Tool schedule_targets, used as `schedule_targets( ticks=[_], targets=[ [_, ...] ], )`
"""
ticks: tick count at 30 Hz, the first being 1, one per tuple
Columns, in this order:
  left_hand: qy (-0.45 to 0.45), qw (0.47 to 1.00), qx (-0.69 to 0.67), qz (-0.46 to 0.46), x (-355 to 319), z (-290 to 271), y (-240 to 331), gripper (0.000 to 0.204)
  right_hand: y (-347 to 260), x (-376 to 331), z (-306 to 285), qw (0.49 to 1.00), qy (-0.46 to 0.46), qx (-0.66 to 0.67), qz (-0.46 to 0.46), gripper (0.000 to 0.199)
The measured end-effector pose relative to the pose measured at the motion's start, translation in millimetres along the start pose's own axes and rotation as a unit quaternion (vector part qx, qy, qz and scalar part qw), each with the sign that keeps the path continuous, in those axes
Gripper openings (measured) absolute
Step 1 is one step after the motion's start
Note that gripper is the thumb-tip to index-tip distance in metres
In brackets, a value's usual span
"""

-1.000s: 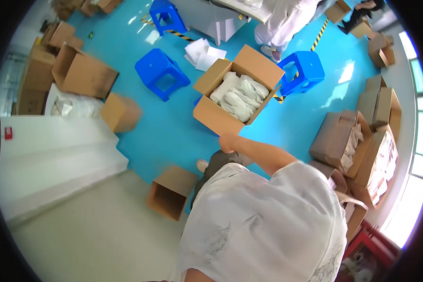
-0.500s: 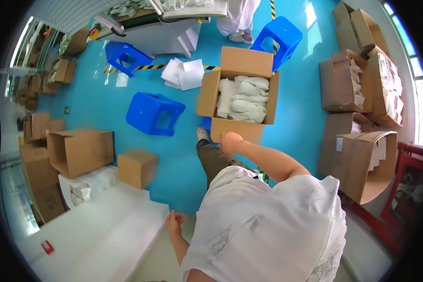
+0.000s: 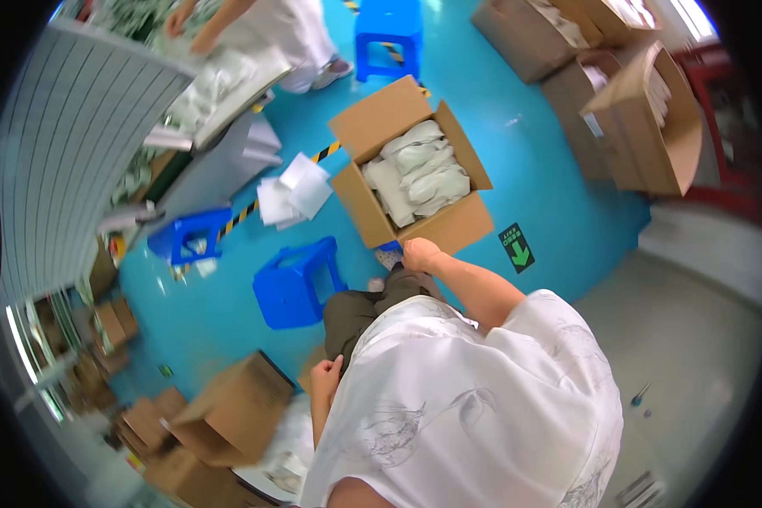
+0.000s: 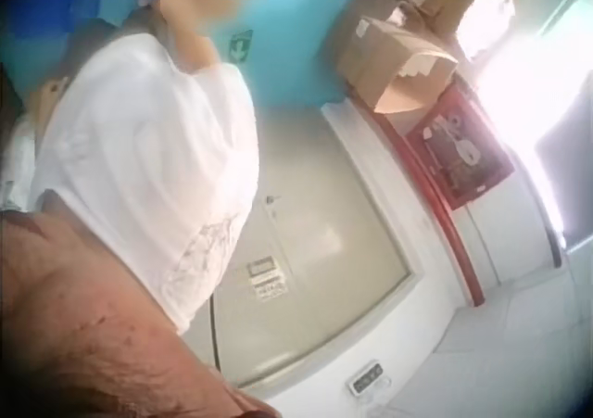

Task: The person is seen packing wrapped items into a cardboard box.

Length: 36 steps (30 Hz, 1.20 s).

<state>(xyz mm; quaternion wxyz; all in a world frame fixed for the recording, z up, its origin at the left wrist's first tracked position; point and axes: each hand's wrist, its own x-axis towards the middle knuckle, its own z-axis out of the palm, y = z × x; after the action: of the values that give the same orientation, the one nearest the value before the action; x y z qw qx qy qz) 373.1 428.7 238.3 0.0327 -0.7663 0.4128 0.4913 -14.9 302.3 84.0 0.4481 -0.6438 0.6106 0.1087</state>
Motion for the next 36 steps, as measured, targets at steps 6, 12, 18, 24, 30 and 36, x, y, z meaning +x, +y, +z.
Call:
schedule_targets(
  ticks=[6,12,18,24,30,36],
  targets=[
    [-0.123,0.942,0.278,0.140,119.4,-81.6,76.9,0.062,-52.3,-29.5,-17.1,0.984,-0.001,0.122,0.133,0.055],
    [-0.271,0.847,0.430,0.159,211.2,-115.5,156.4,0.058,-127.1,-31.1,-9.1,0.951,-0.034,0.179,0.251,0.038],
    [-0.362,0.808,0.434,0.166,257.6,-130.9,183.9,0.047,-176.4,-42.1,42.8,0.929,-0.021,0.177,0.325,0.029],
    [-0.400,0.779,0.415,0.248,266.6,-138.0,203.5,0.042,-188.6,-62.0,107.4,0.902,0.095,0.264,0.328,0.032],
    [-0.463,0.819,0.321,0.110,230.5,-158.0,202.8,0.036,-194.1,-99.9,94.0,0.872,0.106,0.390,0.276,0.033],
    [-0.502,0.811,0.279,0.111,181.4,-159.5,210.0,0.036,-182.6,-113.2,94.7,0.882,0.116,0.377,0.258,0.032]
  ],
)
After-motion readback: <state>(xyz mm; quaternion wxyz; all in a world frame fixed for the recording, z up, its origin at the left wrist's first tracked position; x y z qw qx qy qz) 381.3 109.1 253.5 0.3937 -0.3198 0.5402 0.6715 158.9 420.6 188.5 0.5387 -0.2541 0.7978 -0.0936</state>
